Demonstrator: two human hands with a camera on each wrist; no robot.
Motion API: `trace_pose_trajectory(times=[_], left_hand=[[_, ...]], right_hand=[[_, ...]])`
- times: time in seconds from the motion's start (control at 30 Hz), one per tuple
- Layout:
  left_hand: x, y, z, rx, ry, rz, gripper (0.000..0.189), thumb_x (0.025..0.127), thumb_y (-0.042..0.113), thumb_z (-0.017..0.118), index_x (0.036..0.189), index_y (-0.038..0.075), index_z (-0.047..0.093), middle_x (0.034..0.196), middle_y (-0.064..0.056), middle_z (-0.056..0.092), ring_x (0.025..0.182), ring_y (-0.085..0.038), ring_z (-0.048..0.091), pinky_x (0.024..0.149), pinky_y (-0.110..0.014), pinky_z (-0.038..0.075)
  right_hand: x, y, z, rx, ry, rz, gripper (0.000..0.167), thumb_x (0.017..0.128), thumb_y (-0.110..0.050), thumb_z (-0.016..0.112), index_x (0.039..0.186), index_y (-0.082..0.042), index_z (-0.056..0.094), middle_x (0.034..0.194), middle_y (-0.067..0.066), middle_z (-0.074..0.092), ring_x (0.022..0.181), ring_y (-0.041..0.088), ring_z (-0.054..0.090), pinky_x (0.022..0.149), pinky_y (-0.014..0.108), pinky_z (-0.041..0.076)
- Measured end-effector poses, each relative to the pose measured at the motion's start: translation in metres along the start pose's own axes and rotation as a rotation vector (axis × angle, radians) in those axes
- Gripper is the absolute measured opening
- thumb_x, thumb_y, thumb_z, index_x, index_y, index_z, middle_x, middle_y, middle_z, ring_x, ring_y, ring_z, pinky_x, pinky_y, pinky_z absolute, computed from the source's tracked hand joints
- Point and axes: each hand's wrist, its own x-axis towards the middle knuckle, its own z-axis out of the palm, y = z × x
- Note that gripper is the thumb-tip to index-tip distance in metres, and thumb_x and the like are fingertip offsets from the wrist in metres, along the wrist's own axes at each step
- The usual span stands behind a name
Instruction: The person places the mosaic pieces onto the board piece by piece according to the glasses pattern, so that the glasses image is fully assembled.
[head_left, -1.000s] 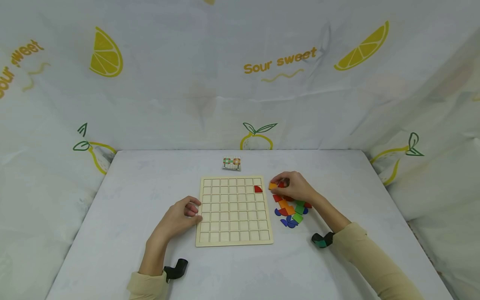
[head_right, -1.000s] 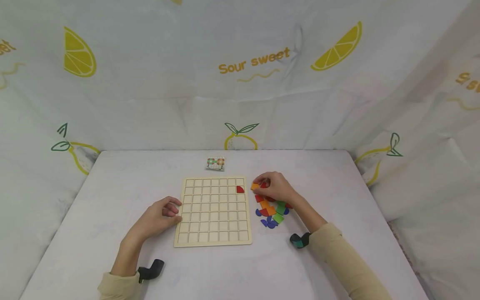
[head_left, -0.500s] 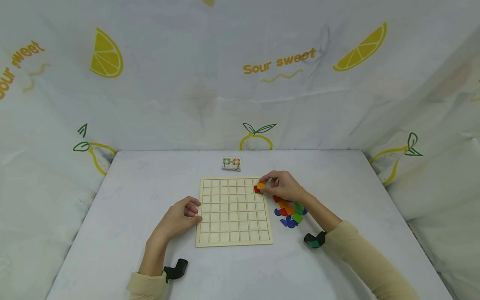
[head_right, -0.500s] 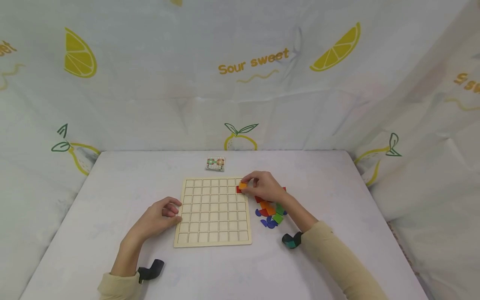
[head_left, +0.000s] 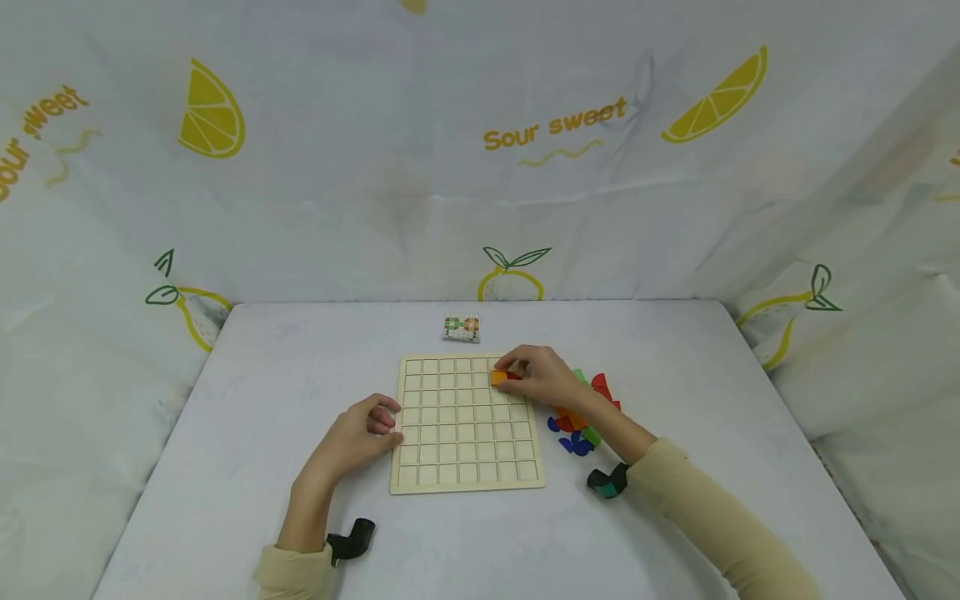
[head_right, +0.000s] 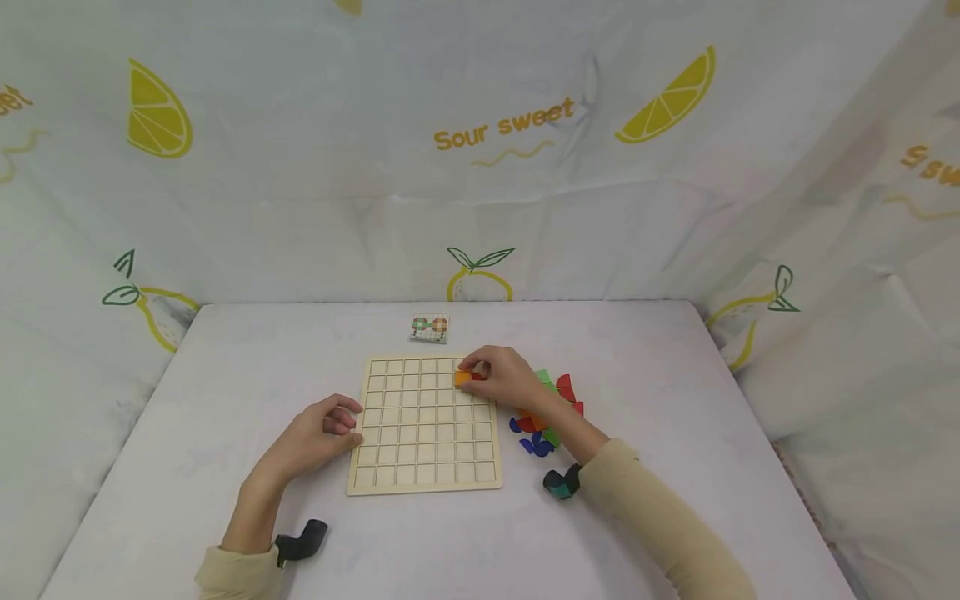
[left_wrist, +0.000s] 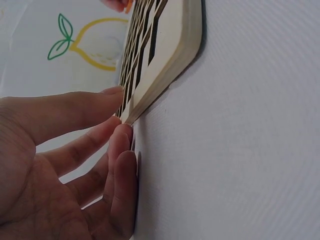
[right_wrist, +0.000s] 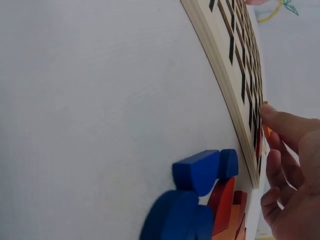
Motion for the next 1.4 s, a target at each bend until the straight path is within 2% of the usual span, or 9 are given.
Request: trace_pose_trajectory(times=[0.4,0.67,0.93,1.1,1.23,1.4], left_hand=[[0.0,-0.001,0.0,-0.002,-0.002,0.008,0.039,0.09,0.011,0.083,0.126,0.008,0.069,0.106,-0.006,0.071,0.093,-0.014,0.065,0.084,-0.027,0.05],[-0.001,-0.002,-0.001,-0.022,-0.014,0.011,0.04,0.089,0.012,0.084,0.126,0.007,0.069,0.106,-0.006,0.07,0.093,-0.014,0.064,0.085,-0.031,0.05],[0.0,-0.002,-0.002,-0.02,-0.011,0.013,0.04,0.09,0.011,0.084,0.127,0.007,0.069,0.106,-0.006,0.07,0.093,-0.013,0.064,0.086,-0.031,0.05],[0.0,-0.002,-0.002,-0.015,-0.008,0.012,0.04,0.09,0.011,0.083,0.127,0.007,0.069,0.106,-0.006,0.07,0.093,-0.014,0.065,0.087,-0.031,0.051],[-0.001,-0.002,-0.002,-0.022,-0.008,0.013,0.04,0.09,0.01,0.083,0.127,0.006,0.069,0.106,-0.006,0.07,0.092,-0.014,0.064,0.085,-0.03,0.05],[-0.002,-0.001,-0.002,-0.03,-0.01,0.012,0.04,0.09,0.011,0.084,0.127,0.006,0.069,0.106,-0.007,0.07,0.092,-0.014,0.064,0.085,-0.03,0.05]], right_hand=[[0.001,0.0,0.004,-0.014,0.017,0.025,0.032,0.088,-0.019,0.091,0.116,-0.007,0.081,0.112,0.008,0.081,0.088,0.018,0.064,0.073,0.021,0.049],[0.001,0.001,0.004,-0.01,0.016,0.021,0.027,0.091,-0.018,0.089,0.115,-0.008,0.082,0.109,0.007,0.082,0.084,0.015,0.062,0.069,0.02,0.047],[0.0,0.001,0.001,-0.038,0.012,0.018,0.029,0.091,-0.019,0.089,0.116,-0.008,0.082,0.108,0.007,0.082,0.088,0.016,0.064,0.075,0.021,0.049],[-0.003,0.002,-0.004,-0.022,0.022,0.013,0.029,0.091,-0.019,0.089,0.116,-0.008,0.082,0.108,0.006,0.082,0.088,0.017,0.062,0.075,0.021,0.047],[-0.007,0.004,-0.01,0.017,0.022,0.046,0.026,0.093,-0.017,0.086,0.117,-0.008,0.082,0.11,0.007,0.081,0.09,0.019,0.062,0.07,0.02,0.047],[-0.012,0.007,-0.021,0.007,0.03,0.053,0.025,0.095,-0.016,0.084,0.118,-0.008,0.081,0.114,0.011,0.081,0.091,0.02,0.063,0.063,0.021,0.047]])
